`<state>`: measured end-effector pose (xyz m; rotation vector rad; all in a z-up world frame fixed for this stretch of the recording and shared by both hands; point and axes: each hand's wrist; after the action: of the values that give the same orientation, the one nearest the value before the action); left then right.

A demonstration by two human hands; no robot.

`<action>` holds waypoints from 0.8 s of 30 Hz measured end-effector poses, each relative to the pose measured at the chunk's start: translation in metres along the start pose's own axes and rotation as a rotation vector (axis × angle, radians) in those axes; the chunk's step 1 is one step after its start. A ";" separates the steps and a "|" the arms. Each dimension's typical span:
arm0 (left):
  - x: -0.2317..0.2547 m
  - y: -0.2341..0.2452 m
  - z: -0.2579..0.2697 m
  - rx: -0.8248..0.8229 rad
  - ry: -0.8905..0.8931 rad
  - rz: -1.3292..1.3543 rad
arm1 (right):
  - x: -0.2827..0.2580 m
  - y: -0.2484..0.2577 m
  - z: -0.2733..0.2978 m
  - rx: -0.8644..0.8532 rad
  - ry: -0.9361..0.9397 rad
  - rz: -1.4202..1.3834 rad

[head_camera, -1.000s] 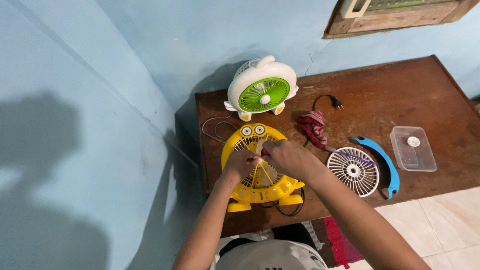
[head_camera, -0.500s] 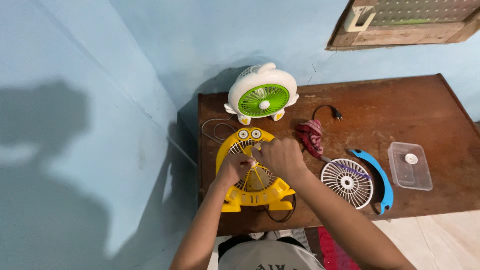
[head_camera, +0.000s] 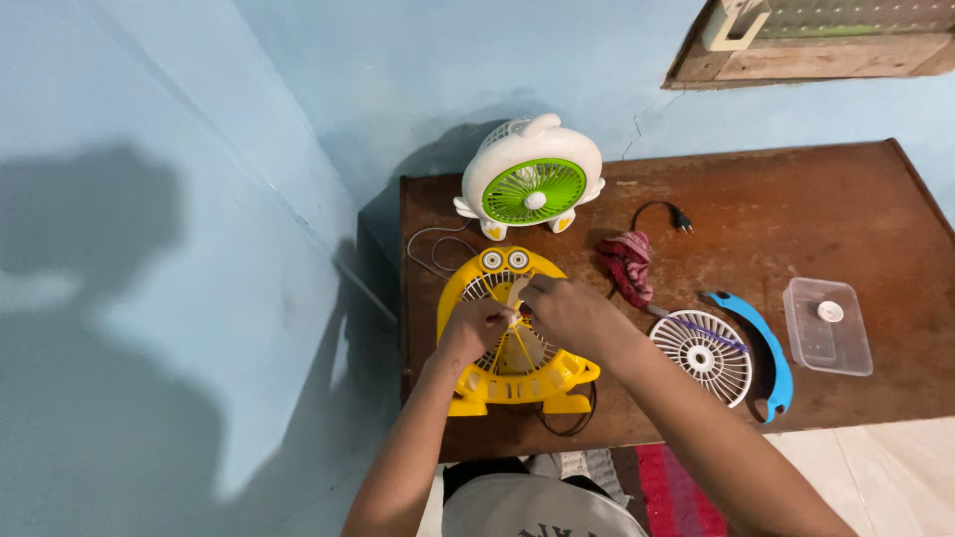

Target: The person assembles a yellow desk fan by cleaning a small white plastic cap with a toothbrush, then using a screwdriver to secure the fan blade hub. The person attaches the front grille and places the cleaned cap onto the center of the grille.

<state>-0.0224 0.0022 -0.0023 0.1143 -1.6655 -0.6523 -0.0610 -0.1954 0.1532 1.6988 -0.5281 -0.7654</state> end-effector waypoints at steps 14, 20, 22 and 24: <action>-0.006 0.005 -0.009 -0.137 0.044 0.024 | -0.020 -0.013 -0.022 0.070 -0.342 0.199; -0.004 0.007 -0.013 -0.131 -0.009 -0.088 | -0.022 -0.011 -0.006 0.226 -0.236 0.030; -0.004 0.007 -0.010 -0.122 -0.026 -0.067 | -0.017 -0.015 -0.004 0.095 -0.181 0.051; -0.001 0.006 -0.013 -0.125 -0.008 -0.062 | -0.008 -0.015 -0.004 0.001 -0.158 0.105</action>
<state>-0.0086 0.0031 0.0004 0.0739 -1.6298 -0.8029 -0.0645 -0.1831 0.1412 1.6062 -0.7216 -0.8268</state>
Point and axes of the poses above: each hand's wrist, its own z-axis away from the middle knuckle, its own y-axis out of the back of the hand, x = y × z, and after that the axes turned 9 degrees about y, right-handed
